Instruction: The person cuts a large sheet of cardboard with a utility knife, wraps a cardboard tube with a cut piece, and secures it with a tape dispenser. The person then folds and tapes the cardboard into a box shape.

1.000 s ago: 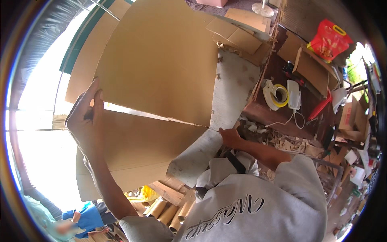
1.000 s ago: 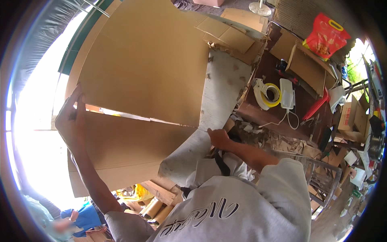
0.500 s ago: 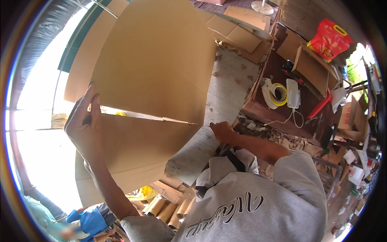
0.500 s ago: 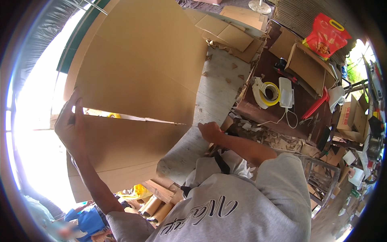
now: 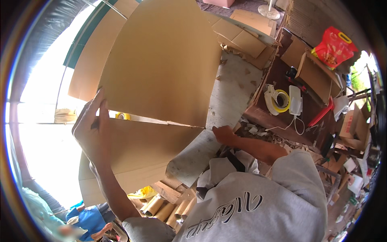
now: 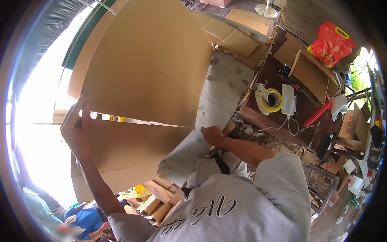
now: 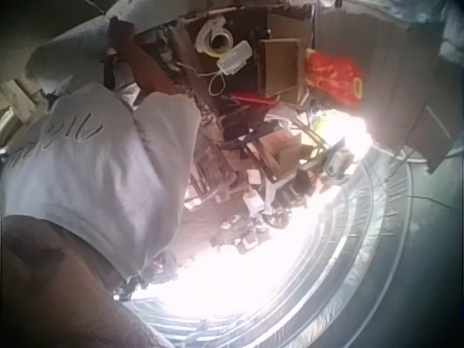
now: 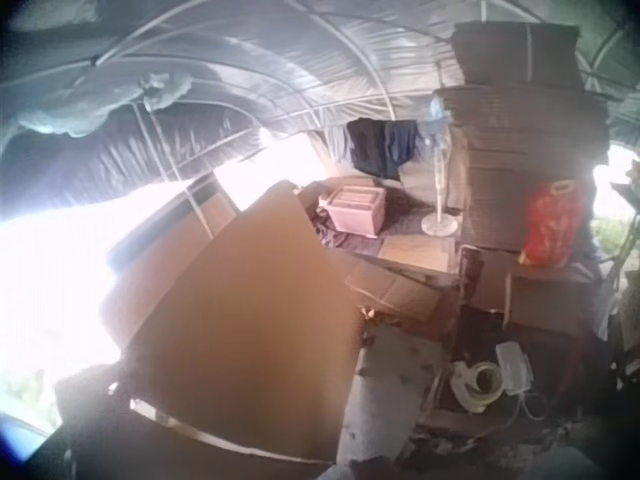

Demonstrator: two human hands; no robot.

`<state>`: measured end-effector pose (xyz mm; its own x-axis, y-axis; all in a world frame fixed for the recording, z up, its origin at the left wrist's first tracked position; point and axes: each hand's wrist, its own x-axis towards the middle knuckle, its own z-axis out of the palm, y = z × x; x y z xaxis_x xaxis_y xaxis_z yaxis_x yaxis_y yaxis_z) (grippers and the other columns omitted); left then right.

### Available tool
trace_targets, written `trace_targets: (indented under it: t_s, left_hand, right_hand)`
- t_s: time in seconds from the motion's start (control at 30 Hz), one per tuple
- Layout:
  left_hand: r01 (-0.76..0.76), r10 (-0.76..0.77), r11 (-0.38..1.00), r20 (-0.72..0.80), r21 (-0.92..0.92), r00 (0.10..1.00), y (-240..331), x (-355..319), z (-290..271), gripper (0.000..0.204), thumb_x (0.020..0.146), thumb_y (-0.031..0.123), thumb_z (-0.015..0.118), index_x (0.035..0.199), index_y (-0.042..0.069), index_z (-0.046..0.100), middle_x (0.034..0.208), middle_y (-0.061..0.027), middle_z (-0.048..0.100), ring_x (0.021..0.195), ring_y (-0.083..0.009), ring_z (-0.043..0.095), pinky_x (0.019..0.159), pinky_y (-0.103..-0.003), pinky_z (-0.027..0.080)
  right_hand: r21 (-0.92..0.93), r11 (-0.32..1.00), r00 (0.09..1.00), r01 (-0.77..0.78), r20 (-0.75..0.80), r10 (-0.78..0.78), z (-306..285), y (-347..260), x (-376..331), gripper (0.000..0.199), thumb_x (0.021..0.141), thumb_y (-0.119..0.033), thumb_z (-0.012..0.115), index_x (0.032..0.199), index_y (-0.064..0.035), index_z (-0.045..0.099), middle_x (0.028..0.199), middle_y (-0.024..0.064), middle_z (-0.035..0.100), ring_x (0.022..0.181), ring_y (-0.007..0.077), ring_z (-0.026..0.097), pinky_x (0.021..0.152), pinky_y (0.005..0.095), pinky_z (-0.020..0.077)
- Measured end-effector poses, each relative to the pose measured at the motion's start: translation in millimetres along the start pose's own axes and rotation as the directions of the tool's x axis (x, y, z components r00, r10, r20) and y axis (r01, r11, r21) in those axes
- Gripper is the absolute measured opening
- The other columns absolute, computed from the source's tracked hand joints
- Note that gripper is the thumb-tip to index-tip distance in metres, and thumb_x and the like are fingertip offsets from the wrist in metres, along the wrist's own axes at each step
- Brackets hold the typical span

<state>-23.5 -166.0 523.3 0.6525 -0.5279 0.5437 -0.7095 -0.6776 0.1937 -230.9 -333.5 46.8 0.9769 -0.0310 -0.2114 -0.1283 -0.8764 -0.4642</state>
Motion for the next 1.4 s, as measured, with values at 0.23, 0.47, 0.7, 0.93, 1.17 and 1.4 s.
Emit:
trace_targets:
  t_s: [0.23, 0.47, 0.7, 0.93, 1.17, 1.4]
  left_hand:
    - [-0.026, 0.026, 0.999, 0.002, 0.033, 1.0, 3.2, 2.0, -4.4, 0.033, 0.094, -0.001, 0.07, 0.123, 0.012, 0.076, 0.102, -0.0058, 0.078, 0.064, -0.0043, 0.057, 0.057, -0.023, 0.044]
    - [0.063, -0.063, 0.998, -0.028, 0.002, 0.998, -4.7, 3.0, -2.5, 0.032, 0.093, 0.002, 0.071, 0.124, 0.012, 0.076, 0.093, -0.0033, 0.076, 0.061, -0.006, 0.053, 0.055, -0.024, 0.039]
    - [0.0, -0.003, 0.999, -0.05, -0.048, 0.999, -6.4, -2.7, -2.9, 0.024, 0.096, -0.003, 0.063, 0.116, 0.003, 0.074, 0.098, -0.0055, 0.075, 0.064, -0.0061, 0.051, 0.056, -0.024, 0.039]
    - [0.099, -0.105, 0.984, -0.032, -0.145, 0.994, 14.9, -12.2, -13.3, 0.025, 0.102, 0.008, 0.06, 0.123, 0.0, 0.069, 0.113, -0.0112, 0.074, 0.104, -0.019, 0.069, 0.088, -0.033, 0.054]
    - [-0.026, 0.056, 0.993, -0.271, 0.114, 0.961, -4.3, -27.5, -26.7, 0.024, 0.101, 0.008, 0.062, 0.124, 0.003, 0.066, 0.117, -0.004, 0.066, 0.078, -0.0105, 0.061, 0.067, -0.024, 0.047]
    - [0.025, 0.061, 0.984, -0.468, 0.176, 0.882, -16.2, -13.3, -5.3, 0.029, 0.096, 0.003, 0.068, 0.125, 0.005, 0.062, 0.108, -0.0002, 0.063, 0.06, -0.0056, 0.038, 0.056, -0.024, 0.035]
  right_hand:
    - [0.038, 0.999, 0.999, -0.038, -0.008, 0.038, 11.7, 20.0, -8.0, 0.013, 0.087, -0.01, 0.059, 0.098, -0.0037, 0.061, 0.074, 0.0182, 0.069, 0.073, 0.0354, 0.073, 0.062, 0.0484, 0.0567]
    - [0.126, 0.964, 0.972, -0.235, 0.002, 0.236, 4.0, 80.8, -85.6, 0.014, 0.084, -0.02, 0.061, 0.088, -0.0073, 0.06, 0.082, 0.0184, 0.071, 0.081, 0.0383, 0.071, 0.071, 0.047, 0.057]
    - [0.945, 0.14, 0.847, -0.295, 0.19, 0.497, -13.8, 60.1, -6.1, 0.012, 0.086, -0.013, 0.073, 0.087, -0.0092, 0.062, 0.073, 0.0045, 0.066, 0.058, 0.0187, 0.066, 0.048, 0.0312, 0.0536]
    - [0.828, -0.545, 0.773, -0.133, 0.431, 0.466, -11.2, 84.9, 112.7, 0.013, 0.087, -0.008, 0.074, 0.094, -0.0089, 0.062, 0.073, 0.0034, 0.06, 0.062, 0.0187, 0.061, 0.053, 0.0336, 0.0534]
    - [0.65, -0.747, 0.913, -0.138, 0.376, 0.159, -23.1, 77.1, 124.5, 0.006, 0.1, -0.016, 0.062, 0.096, -0.0122, 0.06, 0.078, 0.0027, 0.063, 0.059, 0.0157, 0.055, 0.054, 0.0323, 0.0507]
    - [0.742, -0.63, 0.734, 0.229, 0.294, 0.613, -76.0, 155.4, 107.2, 0.006, 0.098, -0.016, 0.066, 0.1, -0.0101, 0.063, 0.081, 0.0045, 0.064, 0.057, 0.0175, 0.057, 0.051, 0.0341, 0.0516]
